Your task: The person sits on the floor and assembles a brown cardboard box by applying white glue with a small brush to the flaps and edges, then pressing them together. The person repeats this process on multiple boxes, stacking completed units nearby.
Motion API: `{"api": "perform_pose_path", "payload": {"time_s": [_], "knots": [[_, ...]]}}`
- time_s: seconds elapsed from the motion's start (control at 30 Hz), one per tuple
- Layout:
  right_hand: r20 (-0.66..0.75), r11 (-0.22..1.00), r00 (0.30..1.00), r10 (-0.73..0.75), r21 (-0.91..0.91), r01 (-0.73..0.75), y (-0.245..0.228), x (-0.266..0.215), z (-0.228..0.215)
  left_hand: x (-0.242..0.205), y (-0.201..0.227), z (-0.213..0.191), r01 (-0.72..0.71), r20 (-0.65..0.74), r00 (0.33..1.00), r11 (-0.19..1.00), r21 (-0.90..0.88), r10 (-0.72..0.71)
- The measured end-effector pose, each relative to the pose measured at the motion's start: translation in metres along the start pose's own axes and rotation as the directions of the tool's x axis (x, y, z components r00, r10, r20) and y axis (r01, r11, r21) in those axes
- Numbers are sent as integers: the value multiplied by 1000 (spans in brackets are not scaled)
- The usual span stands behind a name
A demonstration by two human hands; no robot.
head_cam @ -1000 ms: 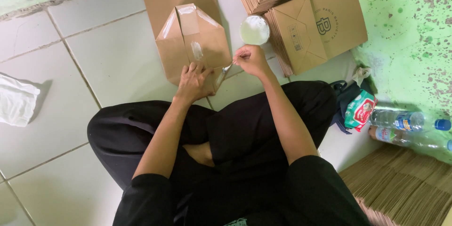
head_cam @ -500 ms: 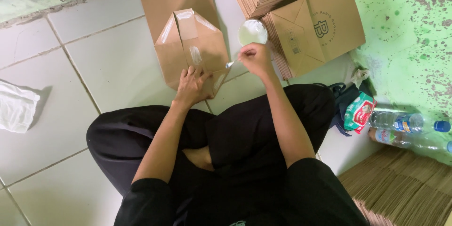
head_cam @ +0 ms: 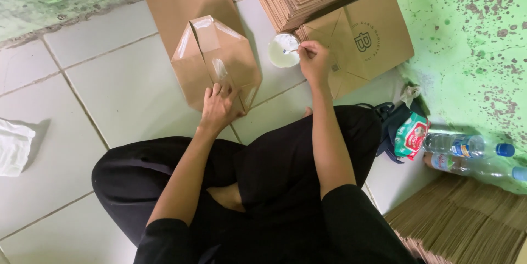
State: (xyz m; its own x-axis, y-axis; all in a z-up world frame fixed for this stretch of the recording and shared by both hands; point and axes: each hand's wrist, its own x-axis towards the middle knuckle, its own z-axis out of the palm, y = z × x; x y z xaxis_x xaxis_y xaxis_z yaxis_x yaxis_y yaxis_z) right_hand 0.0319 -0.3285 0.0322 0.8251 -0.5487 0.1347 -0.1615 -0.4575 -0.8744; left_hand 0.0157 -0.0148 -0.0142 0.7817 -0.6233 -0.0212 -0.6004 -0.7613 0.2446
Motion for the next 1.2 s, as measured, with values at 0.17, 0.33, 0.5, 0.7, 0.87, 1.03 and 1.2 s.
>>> {"api": "perform_pose_path", "payload": {"time_s": [0.17, 0.33, 0.5, 0.7, 0.87, 1.03, 1.2], "knots": [[15, 1000, 1000, -12, -14, 12, -1, -3, 7, 2, 0, 1, 25, -25, 999, 999, -29, -26], [31, 999, 999, -12, -33, 13, 8, 0, 9, -2, -14, -8, 89, -67, 993, 989, -117, -97], [-11, 1000, 1000, 9, -15, -9, -1, 1, 3, -32, -54, -8, 364, -62, 922, 909, -203, -383], [-142, 969, 989, 46, 248, -10, -31, -4, -1, -46, -62, -12, 597, 276, 799, 760, -257, -534], [-135, 958, 984, 114, 279, -73, -26, -6, -1, -40, -37, -37, 544, 235, 836, 695, -470, -496], [-180, 995, 979, -100, 2, 102, -18, -6, 0, -37, -35, -21, 497, 183, 858, 685, -532, -481], [-32, 963, 986, -165, 209, 168, -53, -24, 5, -30, -48, 3, 471, 67, 873, 797, -379, -484]]}}
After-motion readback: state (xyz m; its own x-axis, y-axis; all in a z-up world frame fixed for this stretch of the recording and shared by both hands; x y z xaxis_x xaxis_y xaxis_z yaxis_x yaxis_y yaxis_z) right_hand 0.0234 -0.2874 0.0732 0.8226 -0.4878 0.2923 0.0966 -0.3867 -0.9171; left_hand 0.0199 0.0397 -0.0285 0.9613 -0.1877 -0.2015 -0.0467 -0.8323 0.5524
